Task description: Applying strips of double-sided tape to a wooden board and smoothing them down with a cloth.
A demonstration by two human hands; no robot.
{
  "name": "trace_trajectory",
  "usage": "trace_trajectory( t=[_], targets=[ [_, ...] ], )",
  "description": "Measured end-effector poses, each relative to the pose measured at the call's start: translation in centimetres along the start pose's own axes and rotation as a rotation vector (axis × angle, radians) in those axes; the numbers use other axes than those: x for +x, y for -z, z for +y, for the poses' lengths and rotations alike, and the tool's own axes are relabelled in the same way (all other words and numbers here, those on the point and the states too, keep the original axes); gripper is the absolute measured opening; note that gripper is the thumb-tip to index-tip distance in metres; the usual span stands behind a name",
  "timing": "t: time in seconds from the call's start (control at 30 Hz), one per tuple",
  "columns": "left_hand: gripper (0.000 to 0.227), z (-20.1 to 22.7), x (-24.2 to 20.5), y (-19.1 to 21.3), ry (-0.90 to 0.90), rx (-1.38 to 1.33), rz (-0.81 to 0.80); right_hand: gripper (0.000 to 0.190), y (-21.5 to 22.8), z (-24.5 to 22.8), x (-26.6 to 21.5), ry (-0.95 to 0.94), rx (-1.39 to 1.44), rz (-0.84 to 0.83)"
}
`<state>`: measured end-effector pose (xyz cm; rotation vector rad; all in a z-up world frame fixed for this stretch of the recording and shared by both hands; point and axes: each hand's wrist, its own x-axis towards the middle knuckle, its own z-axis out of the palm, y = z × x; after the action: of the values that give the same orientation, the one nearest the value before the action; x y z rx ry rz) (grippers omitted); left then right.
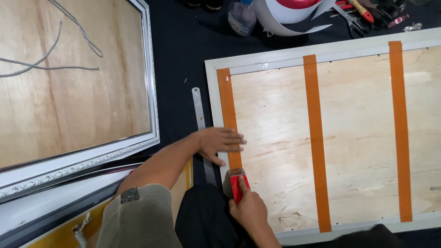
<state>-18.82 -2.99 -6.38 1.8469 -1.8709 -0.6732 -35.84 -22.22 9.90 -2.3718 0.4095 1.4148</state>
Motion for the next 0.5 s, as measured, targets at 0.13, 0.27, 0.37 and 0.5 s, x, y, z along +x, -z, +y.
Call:
trace_trajectory(
  t=[0.13, 0.27, 0.37, 0.5],
  targets=[
    [0.096, -3.7, -1.1, 6.3, 0.520, 0.231, 0.080, 0.089, 0.8, -0.7, -0.4, -0.029, 0.001, -0.058],
    [0.087, -7.8, -1.6, 9.9, 1.221, 0.286, 0.471, 0.089, 0.9, -0.9, -0.3, -0.029, 0.003, -0.060],
    [0.130, -9.0, -0.2, 12.4, 1.696, -0.177, 0.791, 0.090, 1.4, -1.2, -0.5, -0.043, -0.006, -0.090],
    [0.128, -11.0, -0.3, 14.3, 1.814, -0.159, 0.634, 0.090, 1.4, -1.3, -0.5, -0.065, -0.003, -0.106]
  ],
)
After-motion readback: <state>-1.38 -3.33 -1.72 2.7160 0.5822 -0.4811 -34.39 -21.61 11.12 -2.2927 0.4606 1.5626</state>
